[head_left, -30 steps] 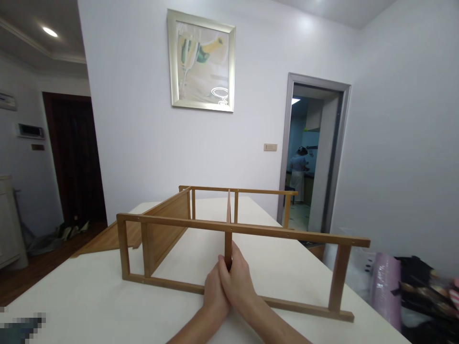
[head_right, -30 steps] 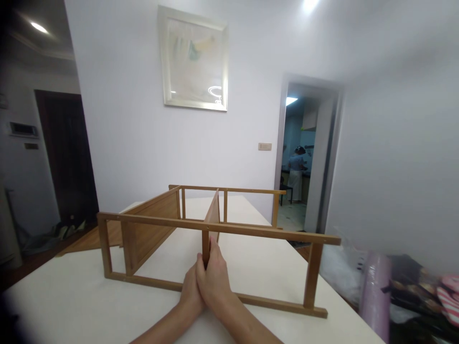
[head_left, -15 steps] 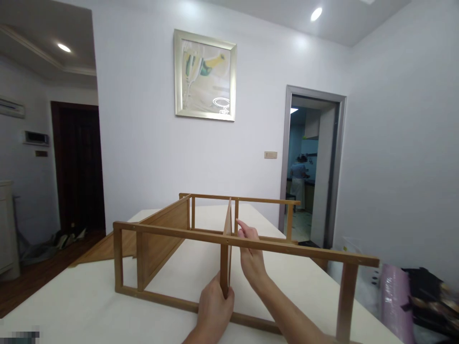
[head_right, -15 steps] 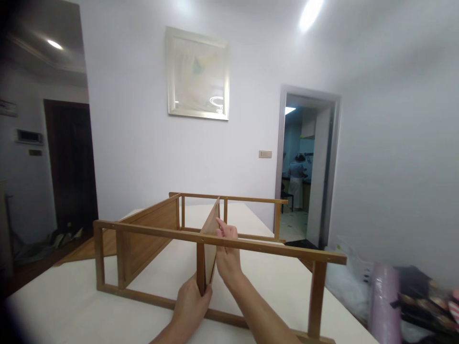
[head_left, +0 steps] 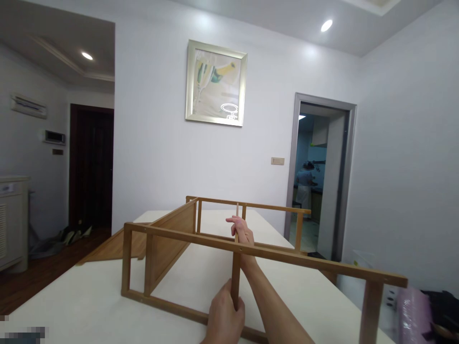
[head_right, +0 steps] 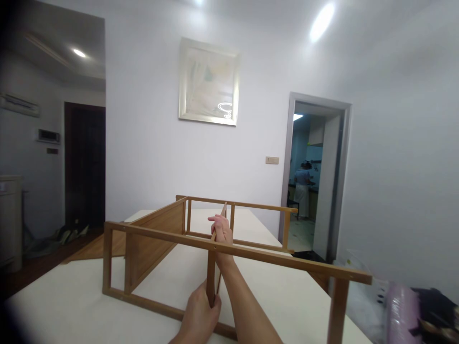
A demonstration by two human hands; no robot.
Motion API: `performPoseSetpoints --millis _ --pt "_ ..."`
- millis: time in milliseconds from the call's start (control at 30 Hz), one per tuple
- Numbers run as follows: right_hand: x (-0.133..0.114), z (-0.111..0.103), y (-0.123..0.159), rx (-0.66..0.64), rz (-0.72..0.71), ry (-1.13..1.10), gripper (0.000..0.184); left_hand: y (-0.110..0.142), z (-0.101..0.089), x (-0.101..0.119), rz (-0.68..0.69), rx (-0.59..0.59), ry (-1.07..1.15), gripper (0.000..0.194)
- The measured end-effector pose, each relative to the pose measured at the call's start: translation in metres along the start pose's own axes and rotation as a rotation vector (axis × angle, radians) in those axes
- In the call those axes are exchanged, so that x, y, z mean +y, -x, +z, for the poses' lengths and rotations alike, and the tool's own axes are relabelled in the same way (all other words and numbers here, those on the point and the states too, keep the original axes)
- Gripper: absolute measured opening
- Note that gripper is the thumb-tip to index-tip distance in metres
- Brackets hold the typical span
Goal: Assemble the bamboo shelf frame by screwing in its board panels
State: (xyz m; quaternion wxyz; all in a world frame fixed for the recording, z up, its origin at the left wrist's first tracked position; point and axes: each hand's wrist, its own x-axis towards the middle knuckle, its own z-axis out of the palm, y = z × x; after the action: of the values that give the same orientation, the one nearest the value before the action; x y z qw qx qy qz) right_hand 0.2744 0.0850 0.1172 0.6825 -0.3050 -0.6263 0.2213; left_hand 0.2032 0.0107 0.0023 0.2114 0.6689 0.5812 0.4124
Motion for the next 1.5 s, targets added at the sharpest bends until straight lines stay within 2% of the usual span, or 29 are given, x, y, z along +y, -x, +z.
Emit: performPoseSetpoints --millis 300,467,633,700,800,1000,1100,1200,1333,1400,1500 --pt "-0.001 -0.014 -0.002 0.026 0.047 -0.089 0.048 0.003 0.011 0.014 0.025 0.004 0.193 0.023" --pt "0.002 -0.014 -0.001 0.011 0.050 -0.119 0.044 0.002 0.008 0.011 0.012 -0.022 0.166 0.015" --pt "0.003 -0.016 -0.001 0.004 0.040 -0.117 0.041 0.007 -0.022 0.014 0.021 -0.202 0.049 0.031" --pt "0.004 -0.017 -0.002 0.008 0.021 -0.117 0.041 0.014 -0.037 0.014 0.030 -0.193 0.002 0.035" --pt "0.006 -0.016 -0.003 0.008 -0.003 -0.111 0.042 0.027 -0.055 0.009 0.056 -0.153 -0.023 0.030" --pt "0.007 -0.010 -0.005 -0.028 -0.005 -0.096 0.041 0.052 -0.074 -0.015 0.059 -0.092 -0.105 0.014" --pt "0.006 -0.012 -0.005 -0.026 -0.009 -0.123 0.041 0.059 -0.100 -0.031 0.061 -0.039 -0.256 0.006" --pt "0.005 -0.016 -0.004 0.000 -0.026 -0.140 0.041 0.067 -0.144 -0.048 0.049 0.074 -0.617 0.015" --pt "0.004 -0.017 -0.004 0.013 -0.023 -0.143 0.042 0.087 -0.201 -0.078 -0.230 0.261 -1.112 0.027" --pt "0.004 -0.017 -0.004 0.007 -0.016 -0.145 0.042 0.101 -0.221 -0.093 -0.338 0.338 -1.251 0.033" --pt "0.005 -0.017 -0.004 0.008 -0.029 -0.145 0.044 0.121 -0.240 -0.112 -0.481 0.392 -1.326 0.045"
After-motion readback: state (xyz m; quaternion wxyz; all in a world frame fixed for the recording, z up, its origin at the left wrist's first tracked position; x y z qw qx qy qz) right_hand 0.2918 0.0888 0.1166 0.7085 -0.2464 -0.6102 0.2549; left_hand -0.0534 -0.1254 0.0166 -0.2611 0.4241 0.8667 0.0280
